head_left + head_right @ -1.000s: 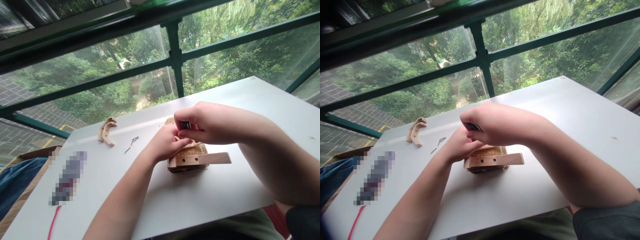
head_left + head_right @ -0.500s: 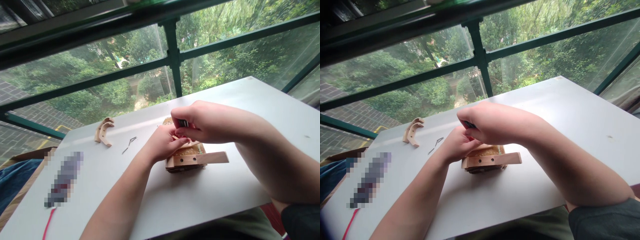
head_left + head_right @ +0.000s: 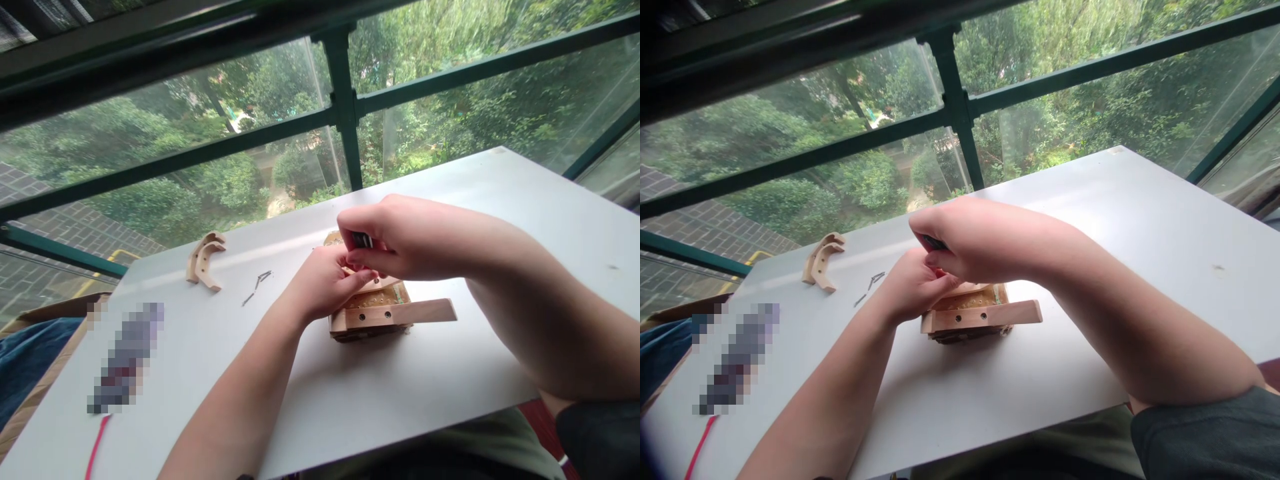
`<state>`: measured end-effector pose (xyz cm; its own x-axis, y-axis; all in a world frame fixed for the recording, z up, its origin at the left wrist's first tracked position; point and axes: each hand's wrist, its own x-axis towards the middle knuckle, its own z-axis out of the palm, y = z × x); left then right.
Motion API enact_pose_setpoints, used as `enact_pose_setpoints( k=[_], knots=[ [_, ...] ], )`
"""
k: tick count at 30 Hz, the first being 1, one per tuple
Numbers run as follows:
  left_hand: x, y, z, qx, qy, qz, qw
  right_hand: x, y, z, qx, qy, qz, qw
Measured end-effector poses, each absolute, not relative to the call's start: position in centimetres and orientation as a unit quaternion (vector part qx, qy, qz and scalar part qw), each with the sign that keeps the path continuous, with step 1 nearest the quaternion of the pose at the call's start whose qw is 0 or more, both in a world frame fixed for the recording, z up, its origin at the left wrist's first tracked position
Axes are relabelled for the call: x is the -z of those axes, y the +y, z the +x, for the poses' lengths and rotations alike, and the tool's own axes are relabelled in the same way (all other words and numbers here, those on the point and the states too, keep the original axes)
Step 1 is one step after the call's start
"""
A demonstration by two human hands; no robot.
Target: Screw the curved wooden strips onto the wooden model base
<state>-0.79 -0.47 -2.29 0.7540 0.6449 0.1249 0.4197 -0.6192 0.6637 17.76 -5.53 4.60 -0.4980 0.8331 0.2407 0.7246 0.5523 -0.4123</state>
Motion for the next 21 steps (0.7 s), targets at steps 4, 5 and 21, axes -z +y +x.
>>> enact_pose_setpoints(
  k=[4, 5, 21],
  knots=[
    [2.18, -0.55, -0.8, -0.178, 0.311, 0.878, 0.318, -4.55, -5.45, 17.71, -0.136, -0.853, -0.459, 0.209],
    [2.14, -0.57, -0.8, -0.178, 0.313, 0.878, 0.316, -4.55, -5.44, 17.7, -0.136, -0.852, -0.461, 0.209],
    [2.16, -0.52, -0.76, -0.166, 0.311, 0.886, 0.301, -4.37, -5.21, 17.81, -0.147, -0.853, -0.456, 0.207]
  ],
)
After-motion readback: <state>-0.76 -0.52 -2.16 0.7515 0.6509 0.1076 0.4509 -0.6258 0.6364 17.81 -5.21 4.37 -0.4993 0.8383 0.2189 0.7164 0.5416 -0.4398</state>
